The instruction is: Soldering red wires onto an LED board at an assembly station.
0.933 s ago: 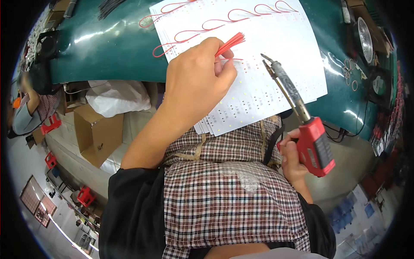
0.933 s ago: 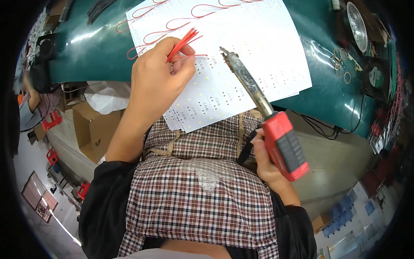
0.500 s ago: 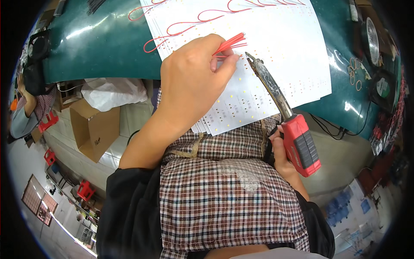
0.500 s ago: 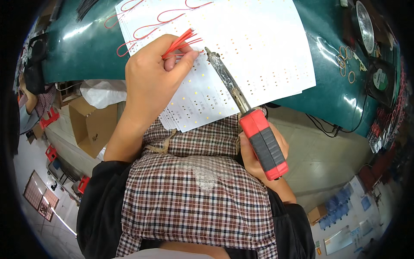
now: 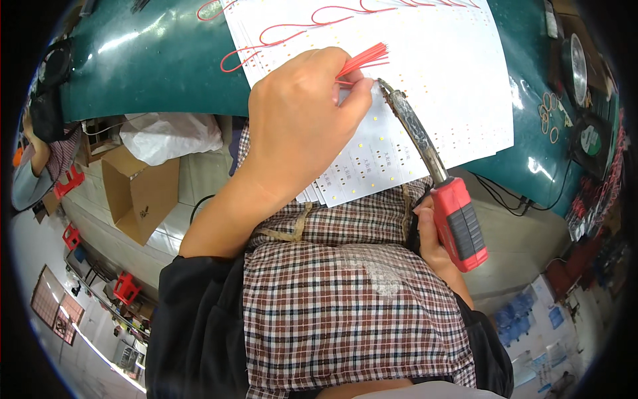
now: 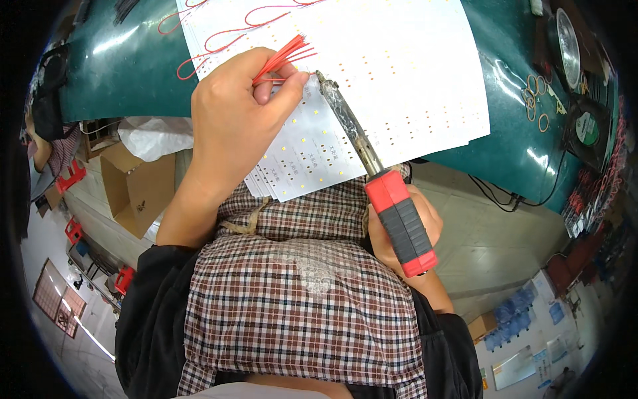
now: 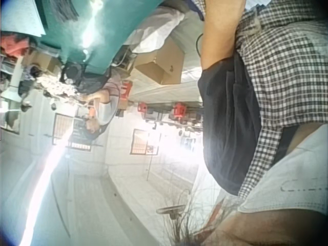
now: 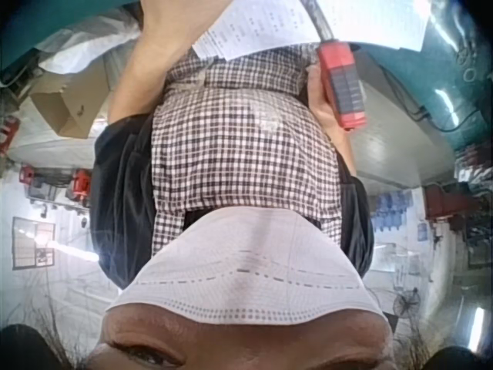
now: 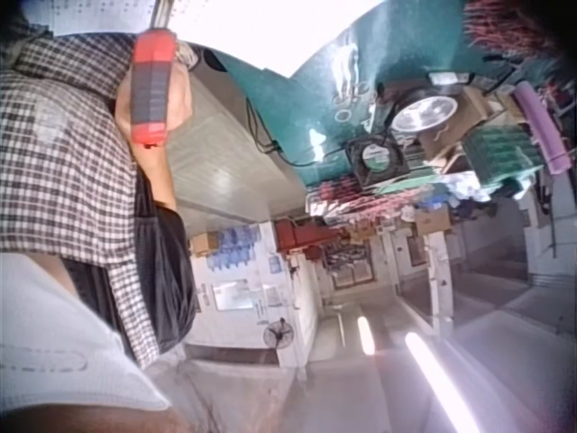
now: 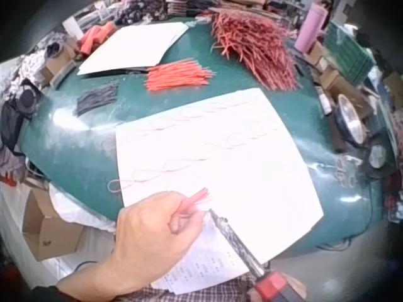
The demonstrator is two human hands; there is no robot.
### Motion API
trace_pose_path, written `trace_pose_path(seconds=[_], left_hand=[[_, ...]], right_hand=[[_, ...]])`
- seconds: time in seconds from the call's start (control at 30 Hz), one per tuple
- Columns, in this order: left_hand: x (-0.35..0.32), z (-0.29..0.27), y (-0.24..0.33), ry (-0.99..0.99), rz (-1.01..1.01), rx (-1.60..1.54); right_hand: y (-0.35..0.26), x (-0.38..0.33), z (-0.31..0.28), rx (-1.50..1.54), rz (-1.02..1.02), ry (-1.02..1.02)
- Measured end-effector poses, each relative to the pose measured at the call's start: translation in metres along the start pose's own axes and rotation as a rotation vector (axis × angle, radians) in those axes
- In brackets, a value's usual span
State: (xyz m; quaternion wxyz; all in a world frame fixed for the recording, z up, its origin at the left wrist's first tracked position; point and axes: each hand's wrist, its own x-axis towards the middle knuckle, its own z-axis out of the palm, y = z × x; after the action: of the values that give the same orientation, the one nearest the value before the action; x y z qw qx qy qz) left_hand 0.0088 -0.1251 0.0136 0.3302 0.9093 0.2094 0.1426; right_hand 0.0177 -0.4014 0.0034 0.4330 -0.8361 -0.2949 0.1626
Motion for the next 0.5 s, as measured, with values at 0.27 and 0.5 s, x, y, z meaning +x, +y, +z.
trace_pose_path(seconds=[0.27,0.5], left_hand=[[0.0002,0.0031,-0.0037,0.041,0.027,-0.014],[-0.0002,0.0033,-0.0043,0.046,0.04,-0.008]], right_hand=[[0.0031,-0.0016,0.0012,-0.027,-0.064,0.026],[0.0027,-0.0063,-0.0025,-0.037,-0.023,0.06]])
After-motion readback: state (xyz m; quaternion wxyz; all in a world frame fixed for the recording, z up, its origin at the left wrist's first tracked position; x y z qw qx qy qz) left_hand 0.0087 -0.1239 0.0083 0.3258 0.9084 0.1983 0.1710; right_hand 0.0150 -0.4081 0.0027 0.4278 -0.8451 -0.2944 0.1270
